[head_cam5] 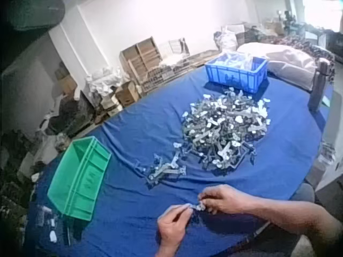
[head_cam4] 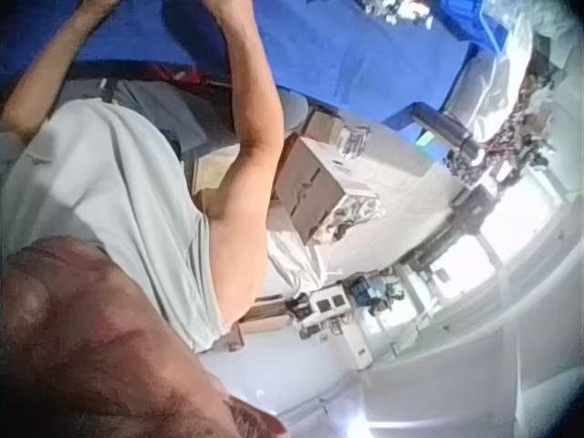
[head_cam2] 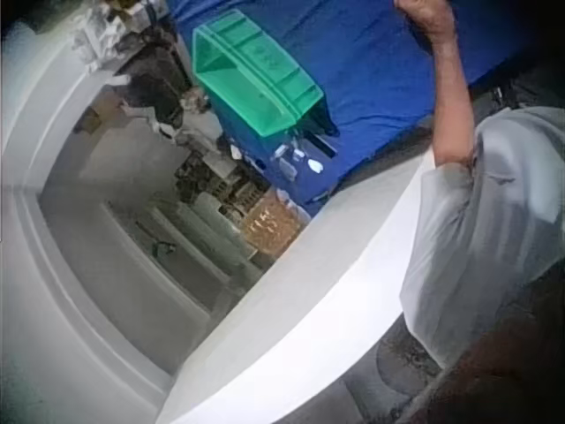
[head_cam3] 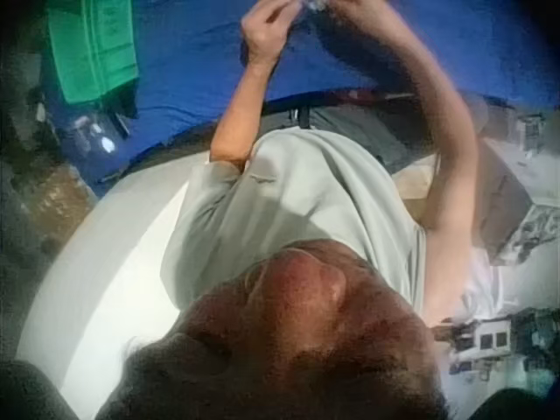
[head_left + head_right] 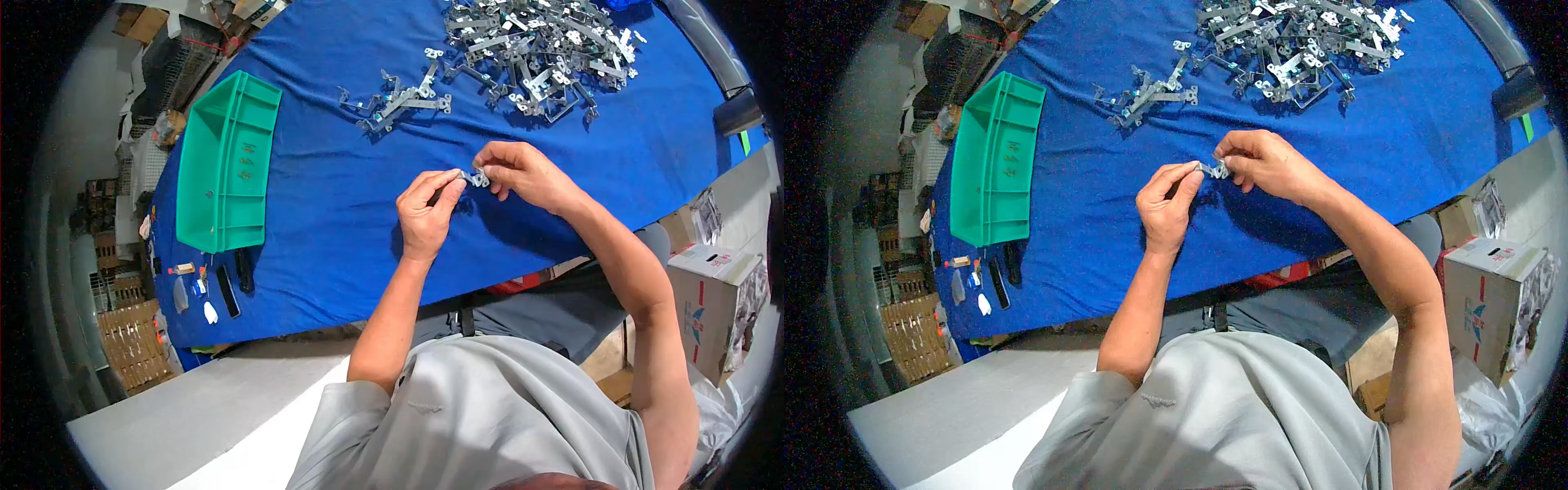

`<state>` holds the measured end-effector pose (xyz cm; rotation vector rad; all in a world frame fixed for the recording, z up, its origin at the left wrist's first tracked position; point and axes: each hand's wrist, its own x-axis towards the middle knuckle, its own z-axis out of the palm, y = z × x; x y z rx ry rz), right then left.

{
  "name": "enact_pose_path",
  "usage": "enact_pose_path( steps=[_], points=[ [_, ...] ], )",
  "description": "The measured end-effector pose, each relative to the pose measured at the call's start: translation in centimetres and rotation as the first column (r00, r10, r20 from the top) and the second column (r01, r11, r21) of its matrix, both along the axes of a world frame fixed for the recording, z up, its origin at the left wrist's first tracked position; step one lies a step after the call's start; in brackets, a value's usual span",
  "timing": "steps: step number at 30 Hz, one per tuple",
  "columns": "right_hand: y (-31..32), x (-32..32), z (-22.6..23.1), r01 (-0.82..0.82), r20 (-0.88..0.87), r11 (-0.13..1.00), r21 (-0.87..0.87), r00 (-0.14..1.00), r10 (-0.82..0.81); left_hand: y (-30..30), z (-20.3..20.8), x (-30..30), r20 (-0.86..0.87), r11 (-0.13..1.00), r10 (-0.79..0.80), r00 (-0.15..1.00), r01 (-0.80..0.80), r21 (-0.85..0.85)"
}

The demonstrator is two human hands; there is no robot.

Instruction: The person assembles small metal brackets by connecting individual pieces together by hand.

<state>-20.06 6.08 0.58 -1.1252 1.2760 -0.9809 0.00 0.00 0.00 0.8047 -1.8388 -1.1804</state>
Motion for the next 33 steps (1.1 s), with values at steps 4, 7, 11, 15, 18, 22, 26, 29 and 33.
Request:
enact_pose_path(
  steps=[4,7,11,15,18,22,26,29,33],
  points=[
    [0.0,0.1,0.3,0.065,0.149,0.997,-0.03,0.987,-0.06,0.1,0.2,-0.2,0.001,1.0,-0.004,1.0,0.004,-0.021],
    [0.0,0.1,-0.2,0.047,0.106,0.998,-0.049,0.993,-0.041,0.1,0.3,-0.2,0.024,0.999,-0.034,0.999,0.035,-0.035],
    [-0.1,0.8,0.5,0.196,0.085,0.974,-0.112,0.979,-0.187,0.1,0.2,-0.1,0.03,0.998,-0.049,0.998,0.05,-0.049],
    [-0.1,-0.3,1.5,0.228,-0.004,0.974,-0.012,0.974,-0.228,0.1,0.0,-0.1,0.001,0.996,0.058,0.998,-0.057,-0.065],
    [0.1,-0.2,0.6,0.043,-0.085,0.999,0.019,0.996,-0.041,0.1,-0.1,-0.2,-0.022,0.995,0.093,0.995,-0.094,-0.032],
    [0.2,-0.1,0.9,0.023,-0.088,1.0,-0.019,0.996,-0.025,-0.1,-0.4,-0.2,-0.022,0.997,0.063,0.998,-0.064,-0.036],
    [0.4,-0.1,1.6,0.011,-0.144,1.0,-0.003,0.99,-0.011,0.2,-0.1,-0.3,-0.015,0.998,0.045,0.999,-0.045,-0.032],
    [0.3,0.1,0.4,0.018,-0.072,0.999,0.027,0.997,-0.016,0.3,-0.2,-0.2,0.0,0.998,0.056,0.998,-0.056,-0.035],
    [0.3,0.0,0.5,0.046,0.136,0.999,-0.017,0.99,-0.043,0.3,-0.6,0.0,-0.008,1.0,0.03,1.0,-0.03,-0.004]
  ],
)
